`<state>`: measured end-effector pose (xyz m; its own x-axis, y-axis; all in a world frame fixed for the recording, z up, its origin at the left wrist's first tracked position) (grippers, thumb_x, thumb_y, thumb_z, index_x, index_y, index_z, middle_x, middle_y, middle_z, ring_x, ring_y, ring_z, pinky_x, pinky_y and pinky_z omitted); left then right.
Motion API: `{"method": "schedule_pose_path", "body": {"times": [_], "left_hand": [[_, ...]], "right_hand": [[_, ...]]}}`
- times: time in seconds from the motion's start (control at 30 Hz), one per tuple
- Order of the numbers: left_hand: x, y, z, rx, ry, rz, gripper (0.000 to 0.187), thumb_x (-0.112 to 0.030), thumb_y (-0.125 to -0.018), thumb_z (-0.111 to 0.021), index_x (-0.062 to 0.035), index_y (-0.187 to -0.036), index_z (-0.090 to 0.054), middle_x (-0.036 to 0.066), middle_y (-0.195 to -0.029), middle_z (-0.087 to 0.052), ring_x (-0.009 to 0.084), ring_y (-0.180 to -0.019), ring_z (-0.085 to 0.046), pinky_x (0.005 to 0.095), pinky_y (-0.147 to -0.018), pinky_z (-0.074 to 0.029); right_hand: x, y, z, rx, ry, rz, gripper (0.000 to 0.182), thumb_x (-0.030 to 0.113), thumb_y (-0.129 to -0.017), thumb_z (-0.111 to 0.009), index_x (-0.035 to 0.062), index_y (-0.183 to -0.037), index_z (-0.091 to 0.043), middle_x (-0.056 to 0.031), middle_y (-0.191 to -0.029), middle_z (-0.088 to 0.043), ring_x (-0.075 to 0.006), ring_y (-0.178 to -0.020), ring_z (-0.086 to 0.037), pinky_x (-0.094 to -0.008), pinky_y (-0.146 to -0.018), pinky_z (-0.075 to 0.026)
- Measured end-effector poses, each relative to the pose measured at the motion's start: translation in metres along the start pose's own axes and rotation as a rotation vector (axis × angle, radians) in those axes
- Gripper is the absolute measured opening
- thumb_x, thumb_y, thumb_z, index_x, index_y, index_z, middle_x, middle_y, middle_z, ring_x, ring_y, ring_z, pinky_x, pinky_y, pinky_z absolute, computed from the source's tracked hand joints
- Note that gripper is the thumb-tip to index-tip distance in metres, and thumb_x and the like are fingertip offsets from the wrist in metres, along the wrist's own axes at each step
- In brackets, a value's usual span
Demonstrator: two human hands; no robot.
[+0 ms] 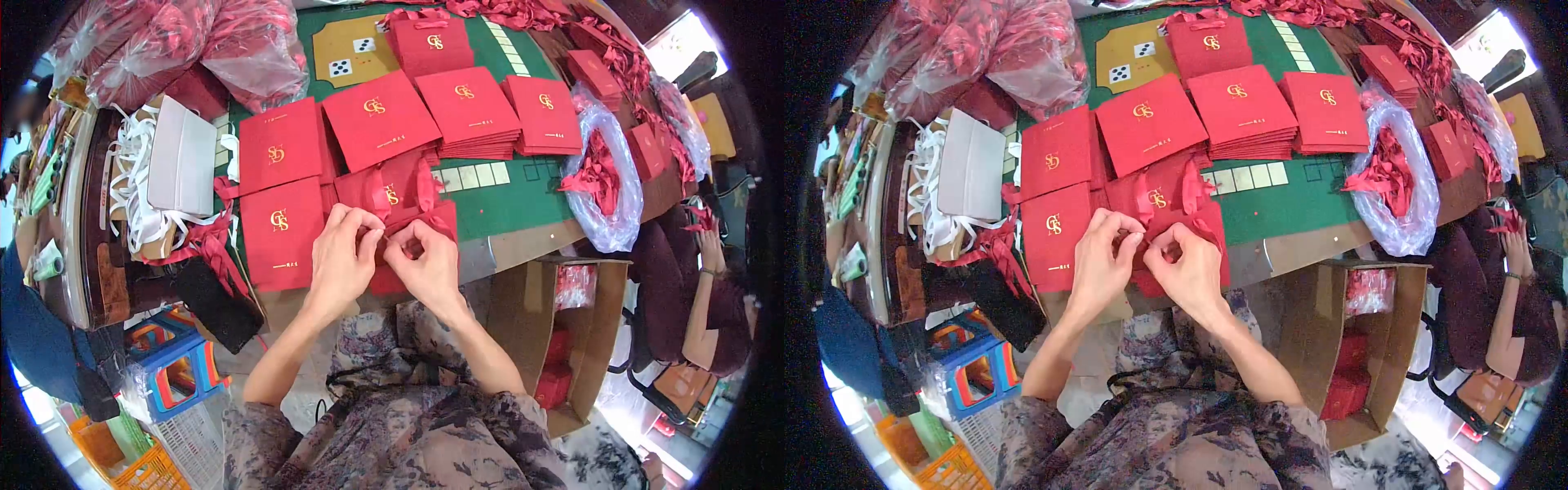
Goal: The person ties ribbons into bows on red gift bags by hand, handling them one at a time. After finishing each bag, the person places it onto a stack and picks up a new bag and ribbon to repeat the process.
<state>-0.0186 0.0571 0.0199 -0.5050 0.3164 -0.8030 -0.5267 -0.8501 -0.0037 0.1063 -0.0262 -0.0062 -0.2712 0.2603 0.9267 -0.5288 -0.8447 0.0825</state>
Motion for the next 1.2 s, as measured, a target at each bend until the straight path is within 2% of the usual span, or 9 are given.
{"method": "schedule_pose_path", "body": {"times": [0.17,0.27,0.57,0.7,0.8,0.87,1.03,1.17,1.2], "left_hand": [[0.023,-0.004,-0.008,0.207,0.168,0.082,0.020,-0.002,-0.083,-0.073,-0.0026,-0.099,-0.062,0.008,-0.097,-0.058,0.0179,-0.085,-0.063,0.0300,-0.069,-0.052],[0.030,-0.007,-0.010,0.291,0.122,0.092,0.025,-0.001,-0.079,-0.076,-0.0028,-0.100,-0.062,0.007,-0.099,-0.058,0.0152,-0.087,-0.061,0.0281,-0.069,-0.052],[0.028,-0.013,-0.009,0.308,0.039,0.047,0.022,-0.003,-0.079,-0.077,-0.0005,-0.099,-0.067,0.008,-0.096,-0.058,0.0152,-0.076,-0.060,0.0283,-0.065,-0.051],[0.028,-0.012,-0.010,0.288,0.055,0.017,0.021,-0.004,-0.080,-0.075,0.0001,-0.099,-0.068,0.008,-0.096,-0.057,0.0150,-0.076,-0.060,0.0280,-0.065,-0.051],[0.025,-0.011,-0.010,0.289,0.075,0.036,0.019,-0.003,-0.081,-0.074,0.0012,-0.099,-0.067,0.009,-0.097,-0.058,0.0160,-0.076,-0.062,0.0299,-0.066,-0.052],[0.025,-0.010,-0.011,0.252,0.130,0.091,0.016,-0.002,-0.081,-0.071,0.0018,-0.096,-0.066,0.015,-0.095,-0.059,0.0303,-0.084,-0.065,0.0397,-0.073,-0.053],[0.012,-0.003,-0.012,0.130,-0.054,-0.105,0.013,0.000,-0.083,-0.071,0.0020,-0.094,-0.065,0.012,-0.096,-0.058,0.0244,-0.077,-0.065,0.0338,-0.065,-0.054],[0.009,-0.003,-0.007,0.112,0.025,-0.034,0.011,0.000,-0.080,-0.068,-0.0003,-0.091,-0.065,0.015,-0.094,-0.058,0.0357,-0.086,-0.063,0.0442,-0.073,-0.051],[0.008,-0.003,-0.006,0.112,0.025,-0.035,0.011,0.000,-0.080,-0.068,-0.0003,-0.091,-0.065,0.015,-0.094,-0.058,0.0357,-0.086,-0.063,0.0442,-0.073,-0.051]], "right_hand": [[-0.014,-0.001,0.001,0.018,-0.029,-0.040,0.011,0.008,-0.081,-0.072,-0.0008,-0.084,-0.066,-0.0049,-0.071,-0.068,-0.0087,-0.064,-0.062,-0.0272,-0.061,-0.050],[-0.018,-0.001,0.001,0.004,-0.014,0.011,0.014,0.012,-0.081,-0.072,0.0007,-0.084,-0.065,-0.0103,-0.069,-0.068,-0.0167,-0.062,-0.067,-0.0321,-0.061,-0.053],[-0.016,0.000,0.001,0.097,0.027,-0.041,0.010,0.006,-0.083,-0.071,-0.0012,-0.085,-0.065,-0.0067,-0.073,-0.069,-0.0095,-0.065,-0.064,-0.0274,-0.062,-0.051],[-0.016,0.000,0.000,0.068,-0.002,-0.026,0.013,0.011,-0.080,-0.073,0.0021,-0.083,-0.064,-0.0102,-0.073,-0.068,-0.0189,-0.060,-0.064,-0.0335,-0.059,-0.052],[-0.012,-0.002,0.001,0.077,0.027,-0.003,0.013,0.010,-0.079,-0.073,0.0021,-0.082,-0.063,-0.0116,-0.075,-0.068,-0.0228,-0.061,-0.064,-0.0360,-0.060,-0.052],[-0.011,-0.002,-0.001,0.084,0.065,0.021,0.013,0.009,-0.078,-0.073,0.0020,-0.082,-0.063,-0.0125,-0.075,-0.068,-0.0259,-0.063,-0.065,-0.0380,-0.061,-0.052],[0.010,0.000,-0.002,-0.025,0.379,0.341,0.010,0.004,-0.078,-0.071,-0.0003,-0.082,-0.063,-0.0142,-0.075,-0.067,-0.0227,-0.062,-0.067,-0.0332,-0.058,-0.051],[0.013,-0.002,0.000,-0.049,0.404,0.363,0.010,0.005,-0.078,-0.071,-0.0004,-0.081,-0.063,-0.0140,-0.074,-0.068,-0.0223,-0.062,-0.067,-0.0338,-0.058,-0.052],[0.001,-0.008,0.003,0.054,0.218,0.165,0.010,0.006,-0.078,-0.071,-0.0005,-0.081,-0.064,-0.0141,-0.073,-0.068,-0.0226,-0.063,-0.067,-0.0340,-0.059,-0.052]]}}
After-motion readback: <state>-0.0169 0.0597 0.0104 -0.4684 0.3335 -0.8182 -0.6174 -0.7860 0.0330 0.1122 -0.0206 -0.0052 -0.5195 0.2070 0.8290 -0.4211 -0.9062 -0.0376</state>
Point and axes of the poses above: each hand's wrist, its own y-axis away from the middle knuckle, its own z-axis out of the back of the hand, x = y × z, the point moved 6 cm from there along -y, towards the middle knuckle
